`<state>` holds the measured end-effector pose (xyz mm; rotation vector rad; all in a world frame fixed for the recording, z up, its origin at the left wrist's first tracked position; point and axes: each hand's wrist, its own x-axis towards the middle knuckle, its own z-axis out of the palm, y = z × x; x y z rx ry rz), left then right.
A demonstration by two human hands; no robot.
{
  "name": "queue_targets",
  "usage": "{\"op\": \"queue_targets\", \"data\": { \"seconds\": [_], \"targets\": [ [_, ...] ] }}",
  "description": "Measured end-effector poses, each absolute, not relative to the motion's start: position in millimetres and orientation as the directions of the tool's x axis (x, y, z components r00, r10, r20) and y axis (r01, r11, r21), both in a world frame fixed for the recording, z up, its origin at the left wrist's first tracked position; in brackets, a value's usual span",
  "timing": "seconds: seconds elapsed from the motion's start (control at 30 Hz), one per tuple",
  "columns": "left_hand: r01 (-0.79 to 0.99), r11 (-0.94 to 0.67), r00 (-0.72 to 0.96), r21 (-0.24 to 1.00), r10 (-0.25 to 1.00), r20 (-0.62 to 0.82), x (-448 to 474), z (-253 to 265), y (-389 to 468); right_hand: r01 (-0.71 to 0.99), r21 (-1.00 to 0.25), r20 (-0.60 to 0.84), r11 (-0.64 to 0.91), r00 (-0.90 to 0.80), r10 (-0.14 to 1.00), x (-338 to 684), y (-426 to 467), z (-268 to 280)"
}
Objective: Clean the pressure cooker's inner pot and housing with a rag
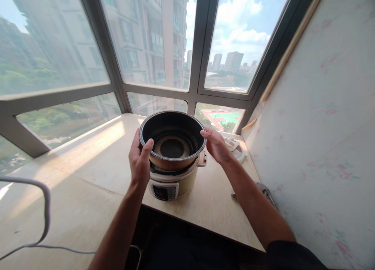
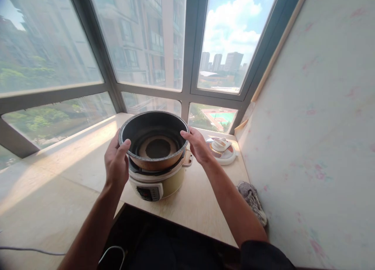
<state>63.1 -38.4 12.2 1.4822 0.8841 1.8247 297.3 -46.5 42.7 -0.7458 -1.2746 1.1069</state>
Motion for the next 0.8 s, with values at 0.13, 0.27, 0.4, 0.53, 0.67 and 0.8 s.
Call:
{"op": "queue_targets", "data": {
  "seconds": [0.13, 0.27, 0.4, 0.53, 0.67, 0.8],
  "targets": [
    [-0.169, -0.645, 0.008, 0.746, 0.756, 0.655, 92.0, 49.4, -64.6, -0.230, -0.837, 0.471, 0.496, 0.156, 0.868, 309.6, -70.8, 64.0],
    [-0.250, -0.611, 0.161, 0.751, 0.739, 0.655, 125.7, 54.2, -97.6, -0.131, -0.823, 0.472, 0.553, 0.386, 0.793, 346.5, -108.5, 64.8],
    [-0.290, -0.516, 0.289, 0.806, 0.755, 0.588, 159.8, 23.9, -126.2, -0.075, -0.852, 0.410, 0.519, 0.520, 0.749, 391.2, -154.9, 46.4],
    [-0.316, -0.377, 0.424, 0.871, 0.765, 0.484, 192.5, -18.2, -151.9, -0.105, -0.892, 0.284, 0.439, 0.625, 0.727, 425.4, -196.9, 11.2],
    [-0.316, -0.249, 0.438, 0.915, 0.817, 0.374, 213.3, -53.2, -178.7, -0.210, -0.926, 0.081, 0.314, 0.703, 0.707, 439.6, -219.5, -32.6],
    [-0.230, -0.160, 0.438, 0.960, 0.864, 0.249, 210.4, -74.5, -196.9, -0.326, -0.926, -0.083, 0.190, 0.668, 0.740, 439.5, -221.3, -65.3]
  ]
}}
